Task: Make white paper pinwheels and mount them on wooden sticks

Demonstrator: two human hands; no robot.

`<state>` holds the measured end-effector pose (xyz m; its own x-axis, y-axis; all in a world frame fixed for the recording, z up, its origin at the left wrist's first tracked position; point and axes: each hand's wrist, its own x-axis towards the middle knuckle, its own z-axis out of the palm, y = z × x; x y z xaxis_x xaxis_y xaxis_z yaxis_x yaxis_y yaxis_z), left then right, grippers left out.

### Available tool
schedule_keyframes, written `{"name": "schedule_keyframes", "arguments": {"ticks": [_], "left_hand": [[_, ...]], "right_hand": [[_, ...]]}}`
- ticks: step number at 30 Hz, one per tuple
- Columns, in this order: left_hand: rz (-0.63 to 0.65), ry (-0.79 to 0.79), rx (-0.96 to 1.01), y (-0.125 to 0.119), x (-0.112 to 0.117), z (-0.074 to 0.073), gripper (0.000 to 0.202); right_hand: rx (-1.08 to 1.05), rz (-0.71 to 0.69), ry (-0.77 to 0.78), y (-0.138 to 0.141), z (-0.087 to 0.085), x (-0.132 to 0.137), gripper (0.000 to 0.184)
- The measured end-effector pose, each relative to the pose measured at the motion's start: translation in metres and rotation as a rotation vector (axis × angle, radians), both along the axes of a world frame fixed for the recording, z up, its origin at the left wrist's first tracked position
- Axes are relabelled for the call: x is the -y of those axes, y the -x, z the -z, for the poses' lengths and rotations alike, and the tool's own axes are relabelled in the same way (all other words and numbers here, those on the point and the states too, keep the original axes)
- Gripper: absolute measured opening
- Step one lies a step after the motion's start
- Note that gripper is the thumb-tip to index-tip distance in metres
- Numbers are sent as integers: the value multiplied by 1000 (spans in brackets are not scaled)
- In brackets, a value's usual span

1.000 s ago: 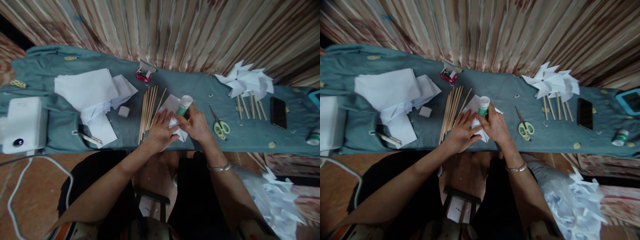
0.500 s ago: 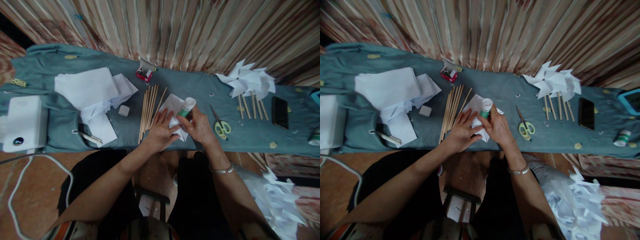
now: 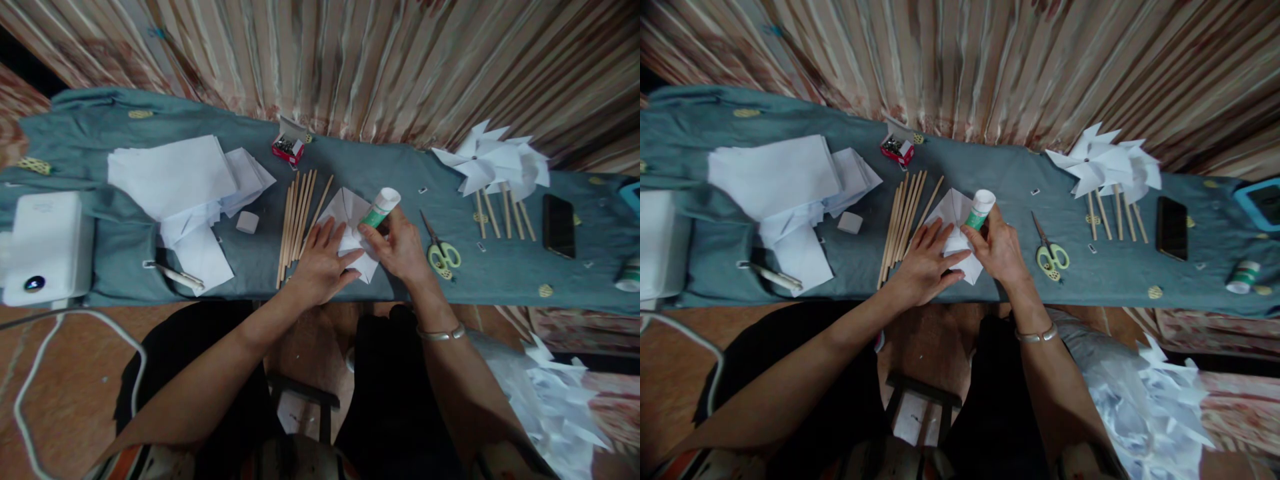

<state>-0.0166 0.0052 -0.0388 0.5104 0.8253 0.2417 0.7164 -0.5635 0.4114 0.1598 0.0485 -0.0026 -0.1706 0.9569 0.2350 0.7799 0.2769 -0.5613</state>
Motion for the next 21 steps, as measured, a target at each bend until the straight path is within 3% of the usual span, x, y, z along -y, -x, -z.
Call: {"name": "schedule_keyframes", "arguments": {"ticks": [11, 21], "left_hand": [[3, 53, -11, 0, 0, -8, 40], [-1, 58, -16, 0, -1, -6, 41]], "right_hand": [[-4, -3, -4, 10, 2, -8, 34], [31, -40, 15, 15, 2, -4, 35]]}}
